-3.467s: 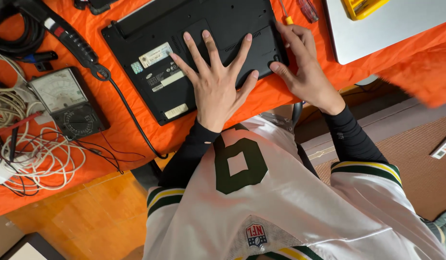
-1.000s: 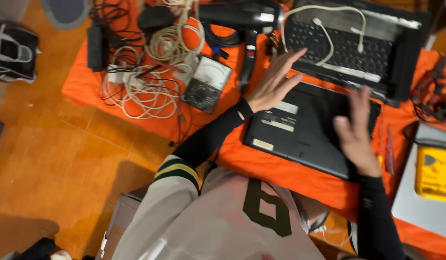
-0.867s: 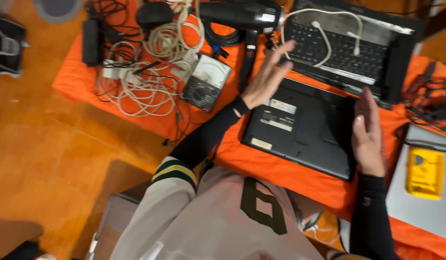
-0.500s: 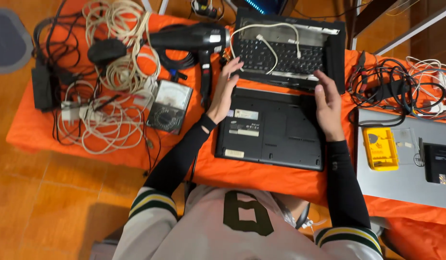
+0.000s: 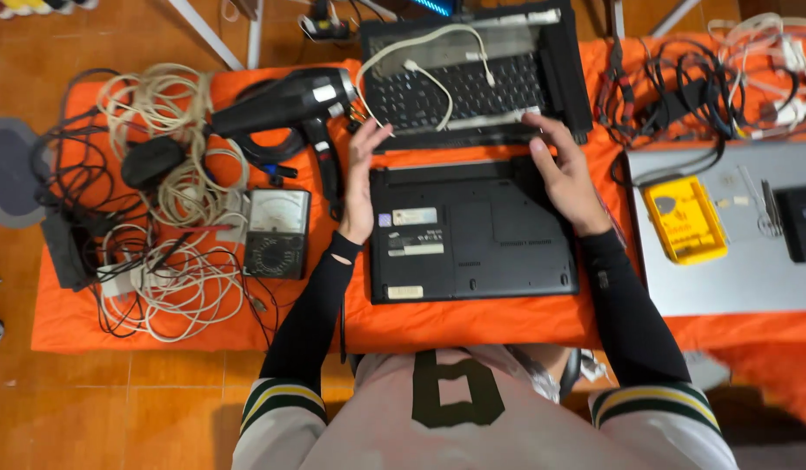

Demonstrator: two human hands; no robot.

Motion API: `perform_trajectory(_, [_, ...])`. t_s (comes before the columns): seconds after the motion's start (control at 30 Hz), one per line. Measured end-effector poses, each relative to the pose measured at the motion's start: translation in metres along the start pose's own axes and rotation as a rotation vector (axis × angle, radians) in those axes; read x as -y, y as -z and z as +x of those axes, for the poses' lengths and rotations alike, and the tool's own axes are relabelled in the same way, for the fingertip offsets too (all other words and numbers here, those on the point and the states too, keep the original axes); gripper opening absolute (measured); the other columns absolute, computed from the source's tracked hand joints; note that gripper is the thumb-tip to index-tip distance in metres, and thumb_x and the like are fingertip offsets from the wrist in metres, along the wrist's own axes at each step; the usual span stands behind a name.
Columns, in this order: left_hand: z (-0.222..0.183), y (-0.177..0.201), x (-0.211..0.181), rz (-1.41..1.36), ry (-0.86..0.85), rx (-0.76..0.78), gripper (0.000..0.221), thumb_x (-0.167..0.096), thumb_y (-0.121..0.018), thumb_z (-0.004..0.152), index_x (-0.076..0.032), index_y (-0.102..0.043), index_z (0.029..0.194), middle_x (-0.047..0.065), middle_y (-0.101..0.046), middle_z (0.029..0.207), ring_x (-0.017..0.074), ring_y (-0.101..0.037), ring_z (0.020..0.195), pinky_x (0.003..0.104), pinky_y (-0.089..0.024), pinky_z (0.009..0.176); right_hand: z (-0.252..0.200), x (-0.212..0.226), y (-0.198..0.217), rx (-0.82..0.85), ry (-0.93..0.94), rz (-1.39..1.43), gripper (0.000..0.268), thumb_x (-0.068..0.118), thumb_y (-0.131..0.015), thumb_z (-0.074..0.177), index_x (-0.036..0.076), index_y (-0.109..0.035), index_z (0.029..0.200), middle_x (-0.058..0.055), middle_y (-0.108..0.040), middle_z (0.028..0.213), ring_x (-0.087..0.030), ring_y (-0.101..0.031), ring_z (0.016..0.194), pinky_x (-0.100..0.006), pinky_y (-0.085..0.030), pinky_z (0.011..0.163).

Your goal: Drying the internal components of a disassembled laptop using a hair dryer and tools.

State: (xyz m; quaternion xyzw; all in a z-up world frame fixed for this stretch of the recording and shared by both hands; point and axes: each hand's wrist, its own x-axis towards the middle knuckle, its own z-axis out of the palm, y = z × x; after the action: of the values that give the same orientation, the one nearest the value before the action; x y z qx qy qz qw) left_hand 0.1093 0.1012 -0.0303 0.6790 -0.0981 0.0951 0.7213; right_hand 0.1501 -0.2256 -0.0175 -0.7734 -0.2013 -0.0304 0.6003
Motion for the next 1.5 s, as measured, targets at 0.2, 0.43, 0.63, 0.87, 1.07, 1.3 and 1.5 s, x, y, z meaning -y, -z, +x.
perform_trajectory(0.2, [0.000,0.004,-0.004,-0.089,0.031,-0.015,0.058,-0.037,-0.028,0.111,-0.005,-0.034,0.159,0.018,-0.053,0.157,0.0250,-0.036,0.156,0.042,-0.013,0.135,-0.003,-0.007,0.000,-0.050,0.001,0.067,0.031,0.009,-0.053,0.112,0.003,-0.056,0.143,-0.008,-0.059,0.141,-0.017,-0.054,0.136,-0.030,-0.040,0.116])
perform_trajectory(0.43, [0.002,0.009,0.004,-0.116,-0.039,-0.025,0.054,-0.033,-0.028,0.112,-0.005,-0.036,0.158,0.016,-0.055,0.152,0.0252,-0.043,0.153,0.043,-0.021,0.136,0.023,-0.040,0.030,-0.324,0.013,-0.663,0.038,0.020,-0.072,0.108,0.003,-0.064,0.142,-0.014,-0.062,0.131,-0.030,-0.052,0.123,-0.042,-0.046,0.105])
perform_trajectory(0.63, [0.001,0.012,0.006,-0.097,-0.068,-0.050,0.053,-0.032,-0.032,0.112,-0.005,-0.038,0.157,0.016,-0.058,0.148,0.0255,-0.047,0.150,0.043,-0.024,0.135,0.062,-0.097,0.041,-0.326,0.346,-0.998,0.053,0.027,-0.079,0.095,-0.006,-0.063,0.133,-0.025,-0.053,0.132,-0.043,-0.047,0.121,-0.049,-0.043,0.101])
perform_trajectory(0.87, [0.002,0.010,0.001,-0.083,-0.057,-0.084,0.054,-0.031,-0.035,0.110,-0.002,-0.038,0.156,0.016,-0.057,0.148,0.0253,-0.047,0.148,0.042,-0.025,0.133,0.065,-0.115,0.030,-0.363,0.029,-0.969,0.052,0.031,-0.082,0.095,-0.010,-0.064,0.121,-0.027,-0.052,0.119,-0.044,-0.050,0.111,-0.051,-0.044,0.097])
perform_trajectory(1.07, [0.002,0.008,-0.001,-0.112,-0.003,-0.082,0.055,-0.031,-0.038,0.109,-0.002,-0.037,0.155,0.016,-0.057,0.146,0.0242,-0.046,0.147,0.042,-0.024,0.130,0.064,-0.112,0.029,-0.380,0.011,-0.912,0.053,0.028,-0.080,0.097,-0.015,-0.062,0.123,-0.030,-0.049,0.122,-0.045,-0.050,0.112,-0.052,-0.043,0.095])
perform_trajectory(1.3, [0.003,0.010,-0.004,-0.099,-0.008,-0.090,0.056,-0.035,-0.040,0.108,-0.003,-0.039,0.155,0.017,-0.059,0.145,0.0242,-0.046,0.146,0.042,-0.023,0.130,0.064,-0.084,0.035,-0.453,-0.083,-0.628,0.052,0.031,-0.077,0.105,-0.014,-0.063,0.127,-0.022,-0.052,0.117,-0.033,-0.057,0.105,-0.044,-0.050,0.094])
perform_trajectory(1.5, [0.004,0.009,-0.005,0.006,-0.010,-0.093,0.052,-0.035,-0.041,0.109,-0.003,-0.045,0.151,0.017,-0.064,0.140,0.0258,-0.052,0.142,0.042,-0.029,0.128,0.058,-0.020,0.027,-0.324,-0.157,0.384,0.039,0.026,-0.066,0.108,-0.007,-0.061,0.128,-0.007,-0.065,0.104,-0.015,-0.064,0.078,-0.028,-0.054,0.072])
